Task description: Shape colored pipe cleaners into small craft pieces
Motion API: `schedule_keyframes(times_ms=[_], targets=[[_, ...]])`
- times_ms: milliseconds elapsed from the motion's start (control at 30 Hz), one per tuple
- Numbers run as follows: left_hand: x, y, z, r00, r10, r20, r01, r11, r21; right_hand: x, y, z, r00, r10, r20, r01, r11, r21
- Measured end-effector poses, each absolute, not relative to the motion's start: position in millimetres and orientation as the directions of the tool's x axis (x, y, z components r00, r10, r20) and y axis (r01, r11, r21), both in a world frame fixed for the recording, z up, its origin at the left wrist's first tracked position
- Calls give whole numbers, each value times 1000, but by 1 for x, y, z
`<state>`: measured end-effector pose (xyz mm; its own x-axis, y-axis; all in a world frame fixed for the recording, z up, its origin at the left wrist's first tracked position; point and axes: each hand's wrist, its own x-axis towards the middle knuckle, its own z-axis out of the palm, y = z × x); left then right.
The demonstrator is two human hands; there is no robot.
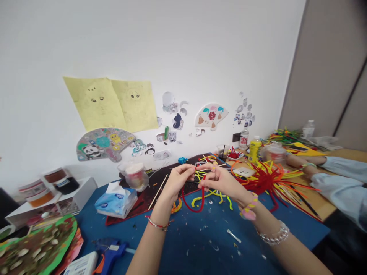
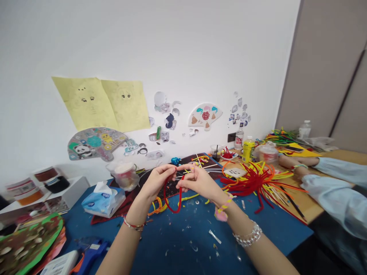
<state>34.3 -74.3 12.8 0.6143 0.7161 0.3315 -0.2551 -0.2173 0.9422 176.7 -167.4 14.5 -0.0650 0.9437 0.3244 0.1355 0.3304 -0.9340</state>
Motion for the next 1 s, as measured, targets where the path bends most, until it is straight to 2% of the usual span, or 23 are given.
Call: schedule_keyframes(times_ms=[200,567,733,867,1000], targets=[[36,-80,15,608,727,318,-192,-254,948,173,-157,7,58,912,406,162,393,-905],[39,-83,12,670,670,319,-160,-289,944,175,-151,-1,60,907,418,173,403,-899],[42,-87,13,731,633,253,-207,-149,967,174,-153,-7,48,910,413,112,406,-907],[42,-85,12,659,697,281,-380,-14,925,170,-165,-27,33,922,387,60,384,-921],[41,-77,10,581,778,241,-488,96,868,166,-174,-54,23,937,347,46,346,-937]])
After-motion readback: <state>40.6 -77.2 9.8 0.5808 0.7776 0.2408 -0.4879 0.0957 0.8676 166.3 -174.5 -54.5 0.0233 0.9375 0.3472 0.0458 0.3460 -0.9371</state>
